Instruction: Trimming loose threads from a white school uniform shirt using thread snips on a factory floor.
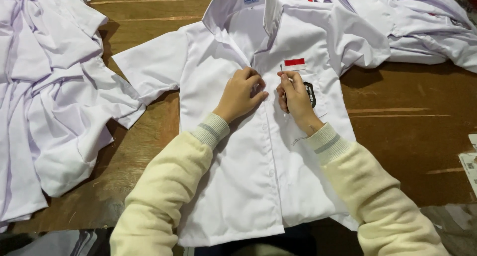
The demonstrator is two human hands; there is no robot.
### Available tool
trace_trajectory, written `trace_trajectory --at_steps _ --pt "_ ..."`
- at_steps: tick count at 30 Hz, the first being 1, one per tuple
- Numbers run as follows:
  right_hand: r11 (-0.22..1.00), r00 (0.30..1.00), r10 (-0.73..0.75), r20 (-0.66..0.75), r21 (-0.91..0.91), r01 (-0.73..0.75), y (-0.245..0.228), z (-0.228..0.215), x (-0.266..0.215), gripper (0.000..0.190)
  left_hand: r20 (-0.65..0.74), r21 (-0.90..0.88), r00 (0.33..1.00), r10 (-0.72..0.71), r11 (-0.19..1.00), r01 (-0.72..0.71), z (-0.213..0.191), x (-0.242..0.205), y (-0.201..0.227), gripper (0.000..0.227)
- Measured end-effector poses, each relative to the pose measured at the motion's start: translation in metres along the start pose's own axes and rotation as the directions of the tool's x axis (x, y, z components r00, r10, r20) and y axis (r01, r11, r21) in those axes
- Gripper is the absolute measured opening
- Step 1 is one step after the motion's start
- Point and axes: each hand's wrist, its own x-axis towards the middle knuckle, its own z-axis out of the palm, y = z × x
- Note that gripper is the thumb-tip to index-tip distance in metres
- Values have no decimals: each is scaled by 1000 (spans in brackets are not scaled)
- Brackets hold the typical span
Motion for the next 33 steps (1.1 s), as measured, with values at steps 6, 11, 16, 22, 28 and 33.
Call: trace_trajectory --at_steps 6,11,16,22,28,33 --pt "998 998 66 17 14 -67 -11 -3 1 36 -126 -133 987 99 984 -116 -4 0 0 13" --pt "993 992 118 39 5 -118 -32 -8 -5 30 -34 -326 999 21 945 -31 5 1 -12 8" --pt "793 990 140 0 -599 -112 -47 -26 -4 29 40 -371 994 -101 922 108 -2 1 -9 12" --pt "640 988 86 132 -767 47 -68 -13 -21 33 79 -319 988 -130 936 149 -7 1 -5 13" --pt "544 981 -34 191 -820 178 -45 -2 -17 31 84 -331 988 -132 931 152 -13 2 2 15" --pt "496 974 -98 205 -838 227 -40 5 -19 31 59 -329 990 -131 933 143 -11 2 0 13"
